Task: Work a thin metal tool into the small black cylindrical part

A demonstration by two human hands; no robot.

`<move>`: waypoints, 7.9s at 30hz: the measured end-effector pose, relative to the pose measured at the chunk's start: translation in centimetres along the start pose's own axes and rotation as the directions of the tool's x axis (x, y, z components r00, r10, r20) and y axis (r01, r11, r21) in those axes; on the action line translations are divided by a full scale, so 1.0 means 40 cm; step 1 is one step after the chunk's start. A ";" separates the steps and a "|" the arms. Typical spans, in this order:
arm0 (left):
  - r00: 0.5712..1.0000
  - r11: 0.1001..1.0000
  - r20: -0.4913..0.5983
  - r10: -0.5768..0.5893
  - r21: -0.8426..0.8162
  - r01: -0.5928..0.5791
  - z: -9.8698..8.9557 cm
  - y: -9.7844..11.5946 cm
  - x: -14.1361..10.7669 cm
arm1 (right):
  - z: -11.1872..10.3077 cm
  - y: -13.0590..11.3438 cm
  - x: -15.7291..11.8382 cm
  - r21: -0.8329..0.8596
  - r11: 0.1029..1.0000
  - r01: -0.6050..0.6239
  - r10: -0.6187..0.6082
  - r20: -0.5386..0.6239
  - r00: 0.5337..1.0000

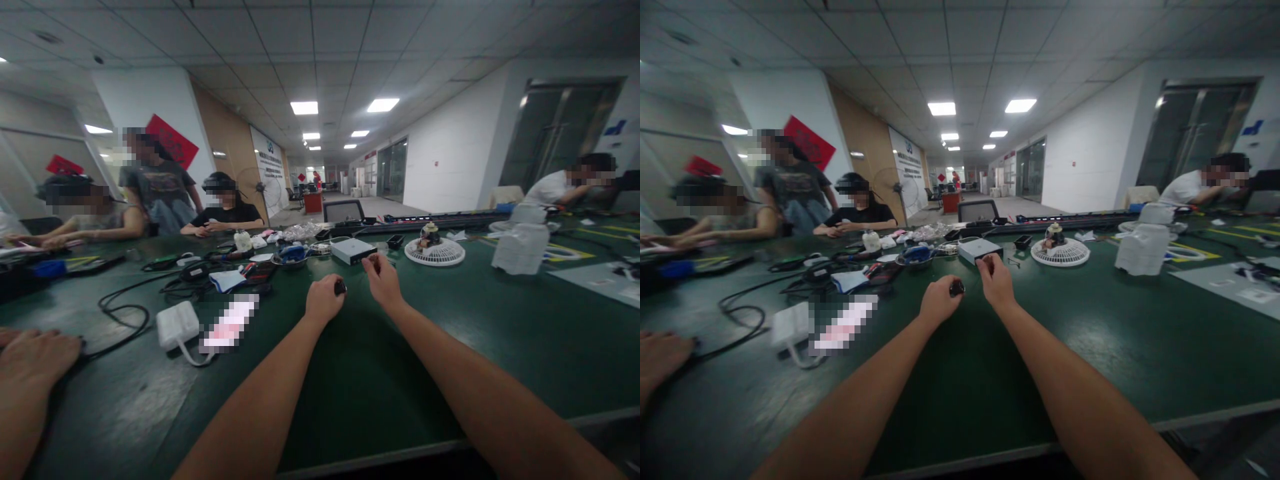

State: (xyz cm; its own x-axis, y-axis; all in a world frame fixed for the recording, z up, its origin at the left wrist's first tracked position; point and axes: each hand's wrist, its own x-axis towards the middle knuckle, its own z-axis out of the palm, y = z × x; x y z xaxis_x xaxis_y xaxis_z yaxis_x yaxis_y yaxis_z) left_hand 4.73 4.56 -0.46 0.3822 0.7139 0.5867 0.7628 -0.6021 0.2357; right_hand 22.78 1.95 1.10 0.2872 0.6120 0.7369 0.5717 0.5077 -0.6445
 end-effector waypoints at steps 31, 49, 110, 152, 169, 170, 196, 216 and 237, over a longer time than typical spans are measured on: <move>0.999 0.998 -0.011 0.040 -0.055 -0.040 -0.005 0.000 -0.003 | 0.021 0.057 0.002 0.271 0.937 -0.220 0.183 0.154 0.971; 0.999 0.999 0.033 -0.004 -0.044 0.005 -0.015 0.008 -0.002 | 0.017 0.046 0.002 0.336 0.893 -0.299 0.232 0.225 0.946; 0.999 0.998 0.021 0.049 -0.045 -0.048 -0.005 0.003 -0.001 | 0.016 0.059 0.002 0.300 0.899 -0.320 0.255 0.237 0.937; 0.994 0.992 0.074 0.086 -0.099 -0.078 0.006 -0.007 -0.001 | -0.006 0.031 0.001 -0.558 0.827 0.063 0.276 0.502 0.820; 0.983 0.965 0.129 0.130 -0.246 -0.095 -0.005 0.005 -0.006 | -0.012 0.014 -0.001 -0.469 0.878 0.096 0.163 0.481 0.862; 0.983 0.965 0.131 0.129 -0.244 -0.094 -0.004 0.004 -0.007 | -0.013 0.015 -0.001 -0.467 0.879 0.095 0.165 0.485 0.859; 0.975 0.959 0.135 0.176 -0.248 -0.139 -0.018 0.015 -0.015 | -0.018 0.007 -0.007 -0.481 0.841 0.246 0.058 0.533 0.844; 0.999 0.998 0.004 0.040 -0.038 -0.040 -0.006 0.012 -0.001 | -0.006 0.000 -0.004 -0.056 0.998 0.004 0.003 0.114 0.993; 0.998 0.999 -0.060 0.029 -0.035 -0.031 -0.006 0.009 -0.005 | 0.017 0.060 0.005 0.287 0.932 -0.223 0.180 0.168 0.969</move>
State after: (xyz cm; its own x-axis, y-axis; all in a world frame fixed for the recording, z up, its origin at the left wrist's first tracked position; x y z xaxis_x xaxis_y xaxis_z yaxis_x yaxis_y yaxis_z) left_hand 4.81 4.11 -0.32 0.3720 0.6737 0.6386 0.7322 -0.6358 0.2443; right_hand 23.67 3.70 -0.44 0.2520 0.7864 0.5639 0.2477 0.5109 -0.8232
